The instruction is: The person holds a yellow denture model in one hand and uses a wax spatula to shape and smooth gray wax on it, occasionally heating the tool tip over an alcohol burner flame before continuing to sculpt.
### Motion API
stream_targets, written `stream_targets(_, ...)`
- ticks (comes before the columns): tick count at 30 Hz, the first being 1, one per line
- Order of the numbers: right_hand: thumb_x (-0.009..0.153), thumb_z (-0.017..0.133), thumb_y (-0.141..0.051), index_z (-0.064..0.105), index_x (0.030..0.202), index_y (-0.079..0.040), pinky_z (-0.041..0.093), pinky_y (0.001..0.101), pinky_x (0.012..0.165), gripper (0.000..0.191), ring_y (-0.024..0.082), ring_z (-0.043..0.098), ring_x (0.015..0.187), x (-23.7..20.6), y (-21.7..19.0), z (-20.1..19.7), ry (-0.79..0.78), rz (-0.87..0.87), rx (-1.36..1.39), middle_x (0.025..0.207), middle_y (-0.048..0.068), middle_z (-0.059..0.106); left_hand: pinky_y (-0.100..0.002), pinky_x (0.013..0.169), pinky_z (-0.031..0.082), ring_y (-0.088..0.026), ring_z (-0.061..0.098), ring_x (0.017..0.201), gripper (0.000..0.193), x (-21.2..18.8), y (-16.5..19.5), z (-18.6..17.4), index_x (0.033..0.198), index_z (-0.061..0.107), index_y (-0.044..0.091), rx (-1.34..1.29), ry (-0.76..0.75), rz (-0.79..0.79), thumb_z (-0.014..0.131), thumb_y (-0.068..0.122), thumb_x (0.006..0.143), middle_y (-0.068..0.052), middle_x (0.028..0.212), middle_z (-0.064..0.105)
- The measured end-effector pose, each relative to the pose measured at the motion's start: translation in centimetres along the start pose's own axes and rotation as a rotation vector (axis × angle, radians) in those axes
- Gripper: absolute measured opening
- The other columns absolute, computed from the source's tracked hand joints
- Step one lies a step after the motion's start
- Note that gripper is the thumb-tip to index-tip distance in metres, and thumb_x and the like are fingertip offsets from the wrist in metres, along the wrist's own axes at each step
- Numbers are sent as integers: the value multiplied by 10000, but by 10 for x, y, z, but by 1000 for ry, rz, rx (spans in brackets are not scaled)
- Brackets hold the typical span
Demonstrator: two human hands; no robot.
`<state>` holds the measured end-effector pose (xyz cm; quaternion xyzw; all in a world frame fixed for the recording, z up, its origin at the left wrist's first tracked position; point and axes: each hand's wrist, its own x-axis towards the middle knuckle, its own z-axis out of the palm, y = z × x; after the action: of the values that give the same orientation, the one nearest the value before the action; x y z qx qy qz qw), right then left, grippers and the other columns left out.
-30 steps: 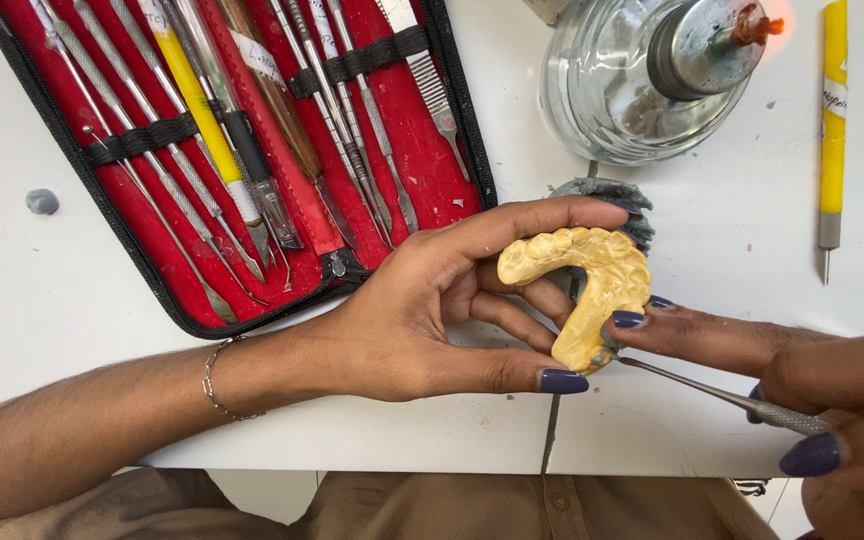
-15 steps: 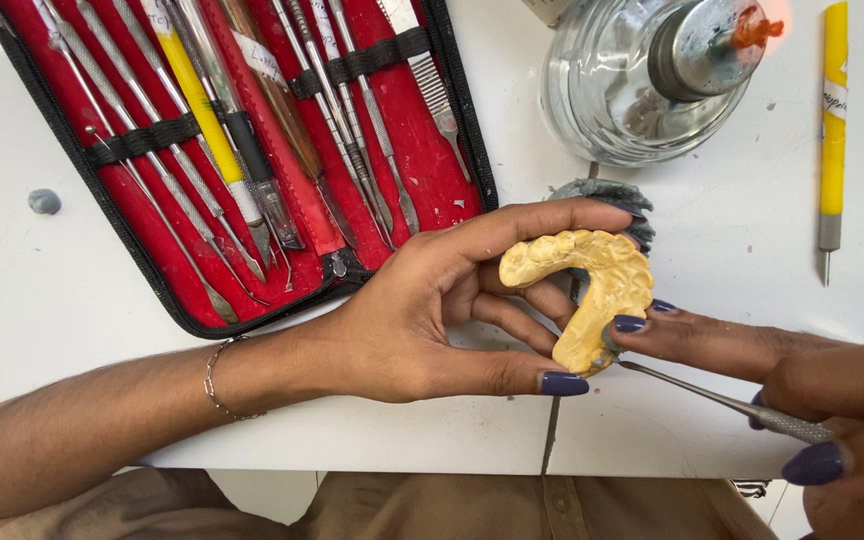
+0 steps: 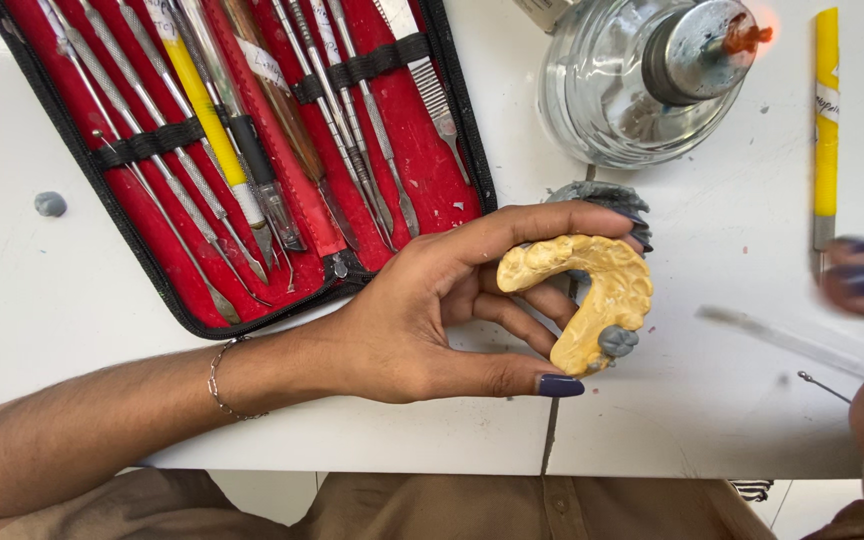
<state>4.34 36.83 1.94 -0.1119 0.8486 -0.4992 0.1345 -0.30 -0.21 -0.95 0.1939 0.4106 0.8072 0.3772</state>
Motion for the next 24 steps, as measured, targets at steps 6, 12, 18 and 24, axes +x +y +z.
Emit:
stream_targets(6, 811, 673, -235, 602, 848, -62, 509, 442, 1071, 190, 305, 597, 1283, 15, 50, 4, 378, 20, 92, 1225, 222, 704, -304, 1111, 658, -178, 640, 1262, 727, -1, 1, 1, 1614, 356, 56, 20, -1, 1, 796, -13, 1039, -128, 1549, 466)
stream_targets(12, 867, 631, -244, 584, 890, -56, 516, 421, 1043, 195, 284, 606, 1237, 29, 69, 3, 445, 9, 112, 1210, 211, 700, -296, 1070, 689, -199, 635, 1345, 689, 1, -2, 1, 1574, 390, 69, 62, 23, 22, 782, -19, 1013, -126, 1565, 481)
stream_targets(18, 923, 590, -253, 567, 931, -49, 523, 399, 1014, 206, 262, 615, 1192, 37, 67, 5, 465, -1, 115, 1194, 200, 696, -261, 1024, 701, -187, 619, 1310, 650, -3, -2, 1, 1575, 415, 71, 95, 39, 84, 788, -20, 1050, -106, 1533, 478)
stream_targets(24, 979, 548, -263, 550, 973, -42, 529, 378, 985, 220, 241, 624, 1146, 42, 65, 5, 475, -10, 114, 1179, 190, 692, -250, 1001, 696, -175, 621, 1298, 657, -3, -1, 2, 1572, 420, 60, 97, 55, 74, 797, -10, 1039, -106, 1523, 492)
